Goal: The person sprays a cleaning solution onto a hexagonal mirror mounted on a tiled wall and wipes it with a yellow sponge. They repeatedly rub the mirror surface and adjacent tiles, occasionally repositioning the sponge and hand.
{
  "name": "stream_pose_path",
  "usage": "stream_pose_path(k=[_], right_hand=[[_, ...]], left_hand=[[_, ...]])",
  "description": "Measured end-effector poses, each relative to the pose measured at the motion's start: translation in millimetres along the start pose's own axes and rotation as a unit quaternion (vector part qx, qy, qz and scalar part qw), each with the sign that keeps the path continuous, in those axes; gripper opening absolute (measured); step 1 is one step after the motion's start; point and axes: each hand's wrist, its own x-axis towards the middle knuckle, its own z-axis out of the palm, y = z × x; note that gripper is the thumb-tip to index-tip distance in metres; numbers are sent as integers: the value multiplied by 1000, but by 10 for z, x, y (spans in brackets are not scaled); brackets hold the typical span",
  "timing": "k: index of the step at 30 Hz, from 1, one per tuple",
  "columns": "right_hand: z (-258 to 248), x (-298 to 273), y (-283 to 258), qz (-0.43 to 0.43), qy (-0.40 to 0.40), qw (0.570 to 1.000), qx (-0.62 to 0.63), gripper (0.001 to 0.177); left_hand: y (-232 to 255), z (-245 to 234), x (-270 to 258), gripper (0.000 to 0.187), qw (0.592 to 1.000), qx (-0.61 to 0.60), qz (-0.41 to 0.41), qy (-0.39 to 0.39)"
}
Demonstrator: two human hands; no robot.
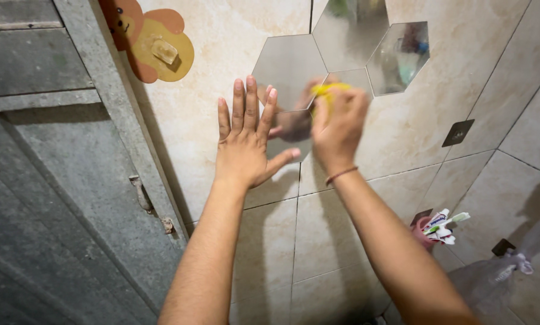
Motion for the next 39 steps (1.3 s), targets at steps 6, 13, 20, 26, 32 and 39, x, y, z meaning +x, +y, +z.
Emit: stream_pose_path(k=[6, 13, 20, 26, 32, 39], right_hand=[[-170, 260, 593, -135, -75, 988, -24, 24], [186, 98, 251, -62, 10, 998, -32, 27], [-99, 268, 1071, -194, -75, 978, -13, 17], [217, 693, 1126, 193, 168, 963, -80, 31], [327, -325, 162, -144, -18, 989, -25, 33], [119, 711, 1053, -38, 34, 994, -91, 38]], left_hand=[[-56, 283, -61, 92, 989, 136, -4, 51], [-121, 371, 2, 97, 993, 91, 37, 67], [-125, 399, -10, 102, 991, 94, 46, 77], [-146, 443, -9, 103, 989, 110, 51, 89], [-142, 460, -27, 103, 990, 90, 54, 96], [-171, 436, -32, 105, 989, 87, 60, 104]])
